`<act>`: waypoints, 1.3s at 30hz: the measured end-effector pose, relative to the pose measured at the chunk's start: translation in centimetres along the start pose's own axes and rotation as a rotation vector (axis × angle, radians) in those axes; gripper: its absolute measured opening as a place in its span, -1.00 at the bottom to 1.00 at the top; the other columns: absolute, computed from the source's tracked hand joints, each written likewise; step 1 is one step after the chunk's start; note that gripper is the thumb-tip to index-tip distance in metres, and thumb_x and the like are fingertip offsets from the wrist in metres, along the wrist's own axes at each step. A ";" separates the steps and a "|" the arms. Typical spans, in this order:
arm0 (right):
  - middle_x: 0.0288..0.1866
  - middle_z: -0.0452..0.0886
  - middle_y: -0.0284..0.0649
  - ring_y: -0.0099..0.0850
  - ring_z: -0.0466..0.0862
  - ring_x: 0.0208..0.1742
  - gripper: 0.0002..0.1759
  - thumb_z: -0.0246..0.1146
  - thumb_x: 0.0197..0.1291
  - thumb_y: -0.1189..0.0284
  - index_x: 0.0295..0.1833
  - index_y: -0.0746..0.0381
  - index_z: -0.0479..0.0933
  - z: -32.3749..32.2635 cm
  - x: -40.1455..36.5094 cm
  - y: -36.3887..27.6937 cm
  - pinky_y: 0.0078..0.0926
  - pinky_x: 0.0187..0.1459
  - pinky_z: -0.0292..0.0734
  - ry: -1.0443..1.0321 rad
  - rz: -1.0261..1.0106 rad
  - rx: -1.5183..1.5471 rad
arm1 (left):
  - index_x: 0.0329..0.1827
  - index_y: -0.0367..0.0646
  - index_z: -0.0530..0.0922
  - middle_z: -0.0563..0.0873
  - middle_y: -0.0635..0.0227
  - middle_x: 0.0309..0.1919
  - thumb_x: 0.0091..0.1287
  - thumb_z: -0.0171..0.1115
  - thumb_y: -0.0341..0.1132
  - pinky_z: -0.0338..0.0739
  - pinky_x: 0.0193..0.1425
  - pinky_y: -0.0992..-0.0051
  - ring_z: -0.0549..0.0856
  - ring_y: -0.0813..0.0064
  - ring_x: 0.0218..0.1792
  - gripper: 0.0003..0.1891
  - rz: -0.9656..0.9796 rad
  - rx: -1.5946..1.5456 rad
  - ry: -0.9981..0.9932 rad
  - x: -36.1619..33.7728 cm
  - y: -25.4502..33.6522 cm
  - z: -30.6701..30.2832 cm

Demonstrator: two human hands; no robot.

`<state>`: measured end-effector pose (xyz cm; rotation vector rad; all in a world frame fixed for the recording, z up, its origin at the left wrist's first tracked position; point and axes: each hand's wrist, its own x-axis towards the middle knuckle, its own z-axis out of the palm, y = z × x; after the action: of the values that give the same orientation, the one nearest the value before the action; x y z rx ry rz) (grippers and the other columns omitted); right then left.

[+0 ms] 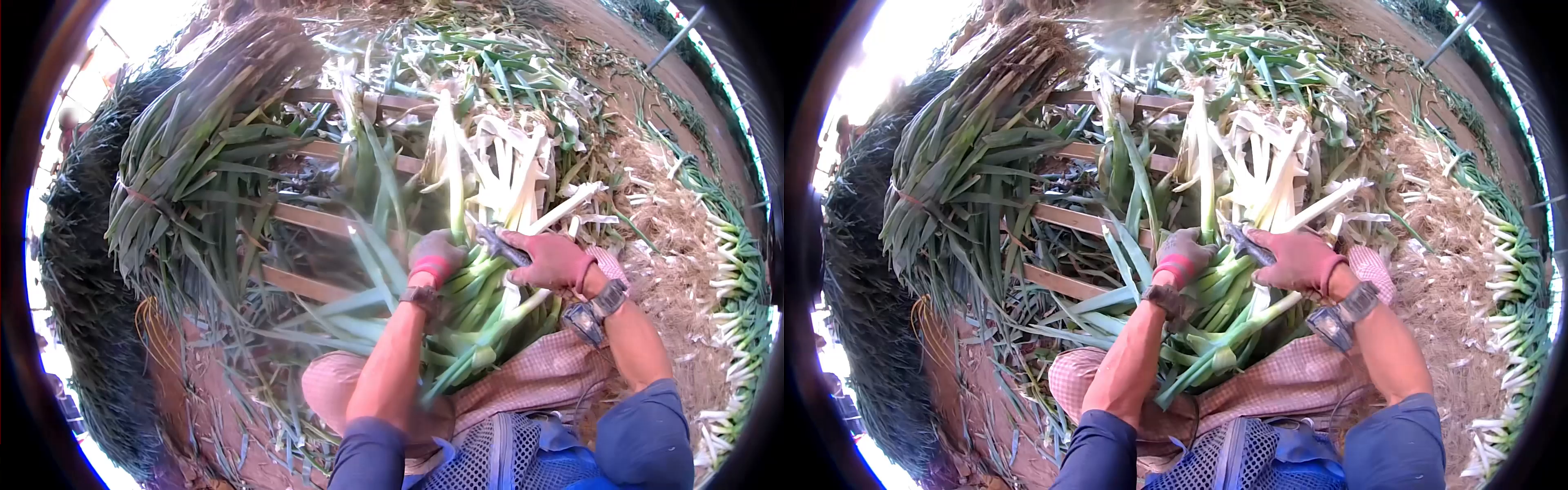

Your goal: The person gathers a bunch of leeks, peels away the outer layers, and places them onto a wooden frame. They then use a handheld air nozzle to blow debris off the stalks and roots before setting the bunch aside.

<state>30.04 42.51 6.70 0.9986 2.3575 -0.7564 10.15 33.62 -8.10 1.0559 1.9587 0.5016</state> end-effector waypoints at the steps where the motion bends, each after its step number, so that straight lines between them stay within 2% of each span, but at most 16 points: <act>1: 0.01 0.79 0.17 0.10 0.79 0.02 -0.03 0.41 0.17 -0.01 0.68 0.05 0.35 0.1 -0.8 0.2 -0.07 0.15 0.65 0.003 0.005 0.004 | 0.12 -0.06 0.81 0.88 0.07 -0.03 0.33 0.46 -0.02 0.64 0.23 0.14 0.84 0.06 0.07 -0.59 0.027 0.013 -0.005 -0.4 0.3 0.0; 4: 0.00 0.79 0.14 0.07 0.78 0.08 -0.04 0.41 0.18 0.01 0.67 0.11 0.35 0.8 -3.1 0.8 -0.07 0.19 0.64 0.198 0.065 0.011 | 0.14 -0.04 0.81 0.88 0.07 -0.03 0.33 0.45 -0.04 0.65 0.23 0.16 0.84 0.05 0.06 -0.59 0.035 0.042 -0.033 -1.2 1.0 0.0; 5: -0.01 0.78 0.14 0.06 0.78 0.09 -0.03 0.40 0.18 0.01 0.67 0.14 0.35 0.7 -3.7 0.7 -0.06 0.20 0.63 0.091 0.086 0.013 | 0.15 -0.04 0.81 0.88 0.07 -0.03 0.33 0.44 -0.04 0.65 0.23 0.16 0.84 0.05 0.06 -0.59 0.038 0.060 -0.022 -1.1 0.8 0.3; 7: 0.00 0.77 0.16 0.07 0.78 0.09 -0.01 0.40 0.17 0.00 0.68 0.13 0.33 2.8 -5.6 2.1 -0.06 0.19 0.63 0.164 -0.024 0.106 | 0.16 -0.06 0.81 0.88 0.06 -0.02 0.32 0.43 -0.03 0.65 0.25 0.16 0.84 0.05 0.08 -0.57 0.047 0.071 -0.062 -0.7 0.2 0.4; 8: 0.03 0.76 0.20 0.09 0.78 0.10 0.00 0.39 0.18 0.00 0.70 0.14 0.30 2.2 -6.0 1.6 -0.08 0.20 0.62 0.136 0.071 0.117 | 0.15 -0.06 0.82 0.88 0.05 -0.01 0.32 0.42 -0.02 0.65 0.26 0.16 0.84 0.05 0.08 -0.56 0.013 0.082 -0.055 -0.7 0.3 0.4; 13: 0.02 0.77 0.17 0.09 0.79 0.04 0.04 0.39 0.21 -0.04 0.72 0.20 0.24 2.6 -6.5 2.8 -0.10 0.14 0.63 0.107 0.032 0.322 | 0.08 -0.11 0.84 0.88 0.02 -0.02 0.24 0.42 -0.02 0.64 0.27 0.16 0.84 0.03 0.08 -0.55 -0.020 0.081 0.030 -1.9 1.4 -0.4; 15: 0.03 0.78 0.16 0.08 0.79 0.03 0.07 0.37 0.24 -0.05 0.74 0.21 0.19 2.7 -5.8 2.1 -0.13 0.14 0.63 0.066 0.126 0.314 | 0.06 -0.12 0.85 0.88 0.02 -0.06 0.21 0.41 -0.02 0.66 0.24 0.17 0.85 0.04 0.04 -0.54 -0.030 0.090 0.040 -2.0 1.5 -0.6; 17: 0.10 0.76 0.18 0.09 0.78 0.09 0.07 0.36 0.26 -0.04 0.76 0.19 0.15 4.0 -4.2 2.6 -0.15 0.20 0.61 0.096 0.109 0.352 | 0.03 -0.12 0.85 0.89 0.02 -0.11 0.20 0.41 -0.02 0.68 0.19 0.17 0.86 0.06 0.00 -0.55 -0.050 0.104 0.046 -2.2 1.8 -1.0; 19: 0.18 0.74 0.18 0.09 0.76 0.13 0.07 0.36 0.27 -0.06 0.76 0.19 0.14 4.6 -3.3 2.3 -0.15 0.23 0.60 0.087 -0.131 0.416 | 0.01 -0.13 0.85 0.89 0.03 -0.14 0.20 0.42 -0.01 0.69 0.16 0.17 0.87 0.07 -0.03 -0.56 -0.060 0.094 0.061 -2.5 1.9 -1.2; 21: 0.23 0.72 0.17 0.09 0.75 0.17 0.10 0.37 0.27 -0.07 0.77 0.19 0.12 4.4 -3.2 1.9 -0.16 0.27 0.59 0.131 -0.117 0.400 | 0.01 -0.13 0.85 0.89 0.03 -0.15 0.20 0.42 -0.01 0.69 0.16 0.17 0.87 0.08 -0.04 -0.55 -0.045 0.111 0.070 -2.0 1.2 -0.8; 23: 0.21 0.72 0.17 0.08 0.75 0.15 0.11 0.39 0.27 -0.07 0.77 0.20 0.11 3.4 -3.4 1.9 -0.15 0.25 0.59 0.028 -0.036 0.354 | 0.06 -0.10 0.85 0.89 0.03 -0.10 0.21 0.41 0.02 0.68 0.21 0.17 0.87 0.08 0.00 -0.53 -0.036 0.119 0.043 -1.6 1.0 -0.6; 24: 0.13 0.74 0.20 0.07 0.77 0.10 0.10 0.40 0.27 -0.04 0.77 0.20 0.11 3.6 -3.8 2.2 -0.14 0.20 0.60 -0.004 -0.083 0.335 | 0.09 -0.09 0.84 0.89 0.02 -0.07 0.22 0.39 0.03 0.66 0.24 0.17 0.86 0.07 0.03 -0.51 -0.020 0.144 0.037 -1.6 1.1 -0.5; 28: 0.01 0.76 0.21 0.03 0.78 0.01 0.08 0.40 0.30 -0.02 0.76 0.25 0.13 3.6 -5.4 3.4 -0.17 0.14 0.62 0.105 0.100 0.352 | 0.15 -0.06 0.82 0.87 0.01 0.02 0.24 0.34 0.05 0.64 0.32 0.16 0.83 0.05 0.12 -0.48 -0.024 0.172 -0.016 -1.6 1.5 -0.4; 31: 0.02 0.77 0.18 -0.01 0.79 0.00 0.07 0.40 0.30 -0.01 0.74 0.30 0.15 3.6 -6.9 4.1 -0.17 0.12 0.63 0.072 -0.034 0.504 | 0.16 -0.06 0.82 0.87 0.01 0.02 0.24 0.33 0.03 0.63 0.31 0.16 0.83 0.03 0.13 -0.48 -0.019 0.189 -0.001 -1.8 1.8 -0.6; 37: -0.08 0.75 0.09 -0.13 0.79 -0.06 0.09 0.41 0.29 0.00 0.75 0.31 0.13 4.7 -8.4 3.4 -0.24 0.07 0.63 0.044 -0.092 0.519 | 0.18 -0.06 0.81 0.87 0.02 0.02 0.26 0.33 0.04 0.63 0.32 0.16 0.83 0.02 0.12 -0.48 -0.009 0.190 0.014 -1.9 1.6 -0.4; 39: -0.09 0.75 0.09 -0.09 0.80 -0.07 0.10 0.41 0.28 0.01 0.76 0.29 0.10 4.2 -9.0 2.9 -0.23 0.07 0.63 0.089 0.094 0.396 | 0.18 -0.06 0.81 0.87 0.03 0.02 0.26 0.33 0.04 0.63 0.31 0.16 0.83 0.03 0.11 -0.48 -0.008 0.176 0.008 -2.0 1.5 -0.3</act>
<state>38.73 36.99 8.13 1.3178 2.2610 -1.1941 11.26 32.80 -5.99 1.1563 2.0426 0.3338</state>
